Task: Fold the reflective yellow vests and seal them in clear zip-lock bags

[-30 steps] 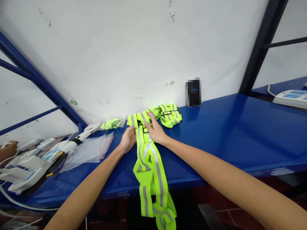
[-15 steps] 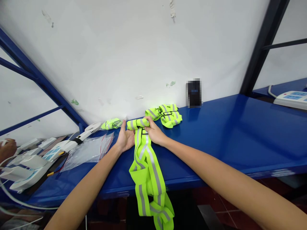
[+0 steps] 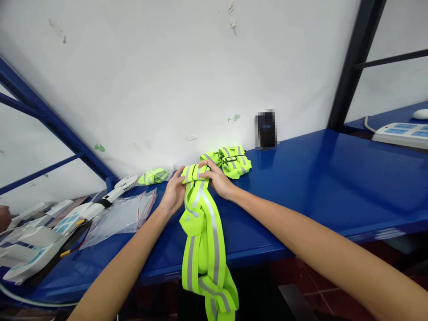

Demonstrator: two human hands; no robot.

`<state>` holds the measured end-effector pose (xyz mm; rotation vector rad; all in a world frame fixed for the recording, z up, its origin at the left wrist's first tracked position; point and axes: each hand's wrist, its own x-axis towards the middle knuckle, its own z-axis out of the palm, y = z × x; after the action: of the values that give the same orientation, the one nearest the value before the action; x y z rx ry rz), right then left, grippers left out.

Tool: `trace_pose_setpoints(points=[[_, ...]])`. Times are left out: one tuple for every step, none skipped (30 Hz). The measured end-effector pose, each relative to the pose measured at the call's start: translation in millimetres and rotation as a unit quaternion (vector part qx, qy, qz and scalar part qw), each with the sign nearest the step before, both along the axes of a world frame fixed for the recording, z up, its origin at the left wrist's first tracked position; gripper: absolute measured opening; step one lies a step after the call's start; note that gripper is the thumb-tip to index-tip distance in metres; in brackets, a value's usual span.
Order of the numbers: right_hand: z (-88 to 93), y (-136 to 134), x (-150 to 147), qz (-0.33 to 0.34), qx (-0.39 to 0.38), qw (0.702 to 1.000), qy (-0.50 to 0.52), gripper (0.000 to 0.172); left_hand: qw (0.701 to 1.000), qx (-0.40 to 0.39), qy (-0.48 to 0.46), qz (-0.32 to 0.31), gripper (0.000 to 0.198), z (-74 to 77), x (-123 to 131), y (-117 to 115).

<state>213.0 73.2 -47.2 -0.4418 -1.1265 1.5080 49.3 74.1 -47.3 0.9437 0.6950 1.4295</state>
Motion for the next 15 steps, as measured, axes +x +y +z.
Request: trace_pose_setpoints(points=[[-1.3,0.8,-0.4,-0.018,-0.015,1.0,0.013,0.043,1.0,0.004,0.007,0.006,0.055,-1.6,0.6,1.2],[-3.0,2.0,-0.6,-0.033,-0.033,0.999,0.023,0.053,1.0,0.008,0.015,0.011,0.054,-3.1,1.0,2.3],[-4.8,3.4,-0.4,-0.044,-0.048,0.998,0.025,0.062,1.0,0.012,0.023,0.015,0.052,-4.3,1.3,3.3],[-6.6,5.0,0.1,-0.05,-0.058,0.997,0.02,0.069,0.999,0.015,0.032,0.019,0.049,-5.4,1.4,4.0],[-8.2,6.7,1.0,-0.05,-0.059,0.997,0.005,0.074,0.999,0.016,0.042,0.022,0.046,-6.3,1.4,4.6],[-9.4,8.0,2.2,-0.046,-0.056,0.997,-0.013,0.077,0.998,0.017,0.051,0.025,0.043,-7.3,1.2,5.1],[-10.1,9.0,3.5,-0.039,-0.051,0.997,-0.031,0.08,0.998,0.019,0.058,0.029,0.042,-8.3,0.9,5.5],[-10.1,9.4,4.7,-0.03,-0.047,0.997,-0.044,0.083,0.997,0.02,0.064,0.032,0.04,-9.3,0.4,6.0],[-9.5,9.1,5.6,-0.021,-0.048,0.997,-0.053,0.086,0.997,0.023,0.07,0.033,0.04,-10.4,-0.2,6.5],[-8.3,8.0,6.2,-0.011,-0.052,0.997,-0.058,0.089,0.996,0.028,0.076,0.033,0.04,-11.6,-0.8,7.0],[-6.8,6.4,6.3,-0.002,-0.056,0.997,-0.059,0.091,0.996,0.034,0.082,0.033,0.04,-12.9,-1.3,7.5],[-5.1,4.4,5.8,0.004,-0.059,0.996,-0.059,0.093,0.995,0.041,0.088,0.032,0.04,-14.1,-1.8,8.0],[-3.5,2.2,4.8,0.005,-0.061,0.996,-0.061,0.095,0.994,0.049,0.095,0.03,0.04,-15.3,-2.1,8.4],[-2.1,0.0,3.4,0.001,-0.064,0.996,-0.063,0.096,0.993,0.058,0.101,0.027,0.041,-16.5,-2.1,8.7],[-1.0,-2.0,1.8,-0.007,-0.067,0.996,-0.064,0.098,0.992,0.067,0.105,0.023,0.042,-17.7,-2.1,8.9]])
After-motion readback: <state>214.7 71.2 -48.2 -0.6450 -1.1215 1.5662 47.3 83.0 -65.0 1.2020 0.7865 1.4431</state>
